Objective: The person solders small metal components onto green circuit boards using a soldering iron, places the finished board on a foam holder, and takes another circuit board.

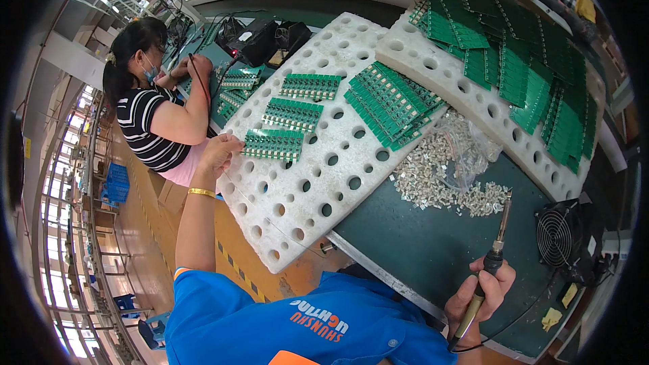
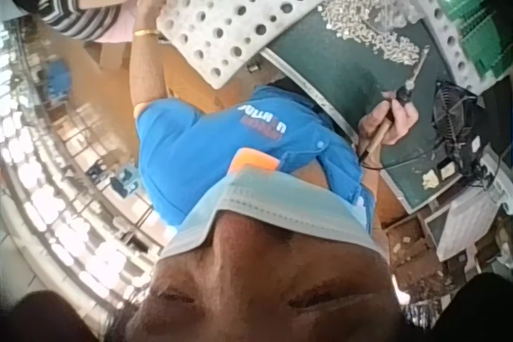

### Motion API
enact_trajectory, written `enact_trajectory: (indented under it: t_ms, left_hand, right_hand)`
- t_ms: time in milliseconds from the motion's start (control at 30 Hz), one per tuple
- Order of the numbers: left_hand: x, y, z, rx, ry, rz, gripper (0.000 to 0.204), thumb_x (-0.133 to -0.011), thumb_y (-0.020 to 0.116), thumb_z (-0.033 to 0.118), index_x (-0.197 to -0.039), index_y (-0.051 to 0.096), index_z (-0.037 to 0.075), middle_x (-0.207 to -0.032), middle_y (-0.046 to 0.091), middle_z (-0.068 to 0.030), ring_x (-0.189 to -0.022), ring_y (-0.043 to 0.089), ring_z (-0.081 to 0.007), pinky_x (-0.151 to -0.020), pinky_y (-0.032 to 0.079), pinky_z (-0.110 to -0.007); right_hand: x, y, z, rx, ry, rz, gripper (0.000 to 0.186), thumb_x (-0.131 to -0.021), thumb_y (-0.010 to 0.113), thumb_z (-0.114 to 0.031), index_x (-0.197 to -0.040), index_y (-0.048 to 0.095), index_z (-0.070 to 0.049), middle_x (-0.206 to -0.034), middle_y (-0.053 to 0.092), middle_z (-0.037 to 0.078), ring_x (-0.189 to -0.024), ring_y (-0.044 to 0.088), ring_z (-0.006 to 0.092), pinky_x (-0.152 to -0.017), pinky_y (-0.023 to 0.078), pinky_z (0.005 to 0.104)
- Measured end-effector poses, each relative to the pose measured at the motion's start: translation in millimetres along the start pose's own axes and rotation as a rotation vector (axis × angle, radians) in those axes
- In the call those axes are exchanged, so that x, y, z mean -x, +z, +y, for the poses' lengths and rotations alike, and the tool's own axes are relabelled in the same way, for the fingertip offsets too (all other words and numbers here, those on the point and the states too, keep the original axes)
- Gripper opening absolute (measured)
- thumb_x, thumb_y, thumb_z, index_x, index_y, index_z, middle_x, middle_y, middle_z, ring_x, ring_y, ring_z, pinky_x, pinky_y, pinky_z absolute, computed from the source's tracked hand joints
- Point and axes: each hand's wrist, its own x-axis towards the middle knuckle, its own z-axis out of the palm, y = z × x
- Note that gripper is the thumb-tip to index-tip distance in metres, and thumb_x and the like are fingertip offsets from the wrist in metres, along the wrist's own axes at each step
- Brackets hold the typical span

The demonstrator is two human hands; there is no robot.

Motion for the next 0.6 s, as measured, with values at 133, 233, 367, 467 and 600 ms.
enact_trajectory:
  t_ms: [133, 233, 367, 467, 600]
  left_hand:
    - [1.8, 1.9, -0.1, 0.09, -0.08, -0.01, 0.01, -0.082, 0.073, 0.016, -0.081, 0.064, 0.012, -0.063, 0.051, 0.0089, -0.043, 0.03, -0.0003, -0.038, 0.017, -0.02]
    - [3.3, 3.6, 0.2, 0.094, -0.094, -0.004, 0.01, -0.082, 0.074, 0.017, -0.082, 0.066, 0.011, -0.065, 0.053, 0.0085, -0.042, 0.03, -0.0006, -0.038, 0.017, -0.02]
    - [5.9, 5.9, 0.7, -0.015, -0.042, 0.032, 0.015, -0.081, 0.076, 0.021, -0.081, 0.066, 0.01, -0.067, 0.055, 0.0074, -0.043, 0.032, -0.0007, -0.038, 0.019, -0.021]
    - [4.7, 9.8, 2.9, -0.12, -0.002, 0.037, 0.019, -0.08, 0.077, 0.021, -0.077, 0.063, 0.01, -0.065, 0.053, 0.0074, -0.043, 0.033, -0.0012, -0.038, 0.02, -0.021]
    - [-0.4, 15.6, 3.1, -0.193, 0.065, 0.027, 0.021, -0.079, 0.077, 0.02, -0.074, 0.059, 0.011, -0.064, 0.051, 0.0077, -0.044, 0.033, -0.0019, -0.039, 0.019, -0.021]
  right_hand:
    - [1.7, -1.1, -0.3, -0.025, -0.004, 0.023, 0.028, -0.095, 0.05, -0.01, -0.123, 0.047, -0.012, -0.103, 0.05, 0.015, -0.082, 0.053, 0.0213, -0.073, 0.048, 0.0375]
    - [6.0, -5.0, -0.1, -0.018, -0.004, 0.032, 0.028, -0.095, 0.05, -0.011, -0.123, 0.047, -0.012, -0.102, 0.05, 0.015, -0.082, 0.053, 0.0213, -0.074, 0.047, 0.0377]
    - [6.6, -10.1, -5.3, 0.008, -0.02, 0.025, 0.03, -0.094, 0.044, 0.0, -0.123, 0.045, -0.01, -0.1, 0.051, 0.016, -0.083, 0.051, 0.0206, -0.073, 0.046, 0.0362]
    - [8.8, -12.6, -6.2, 0.017, -0.025, 0.034, 0.03, -0.095, 0.043, 0.0, -0.122, 0.045, -0.01, -0.1, 0.05, 0.016, -0.083, 0.051, 0.0203, -0.073, 0.046, 0.0364]
    - [14.1, -13.8, -4.6, -0.006, -0.01, 0.046, 0.029, -0.095, 0.046, -0.005, -0.124, 0.046, -0.011, -0.101, 0.05, 0.015, -0.082, 0.052, 0.0207, -0.073, 0.047, 0.037]
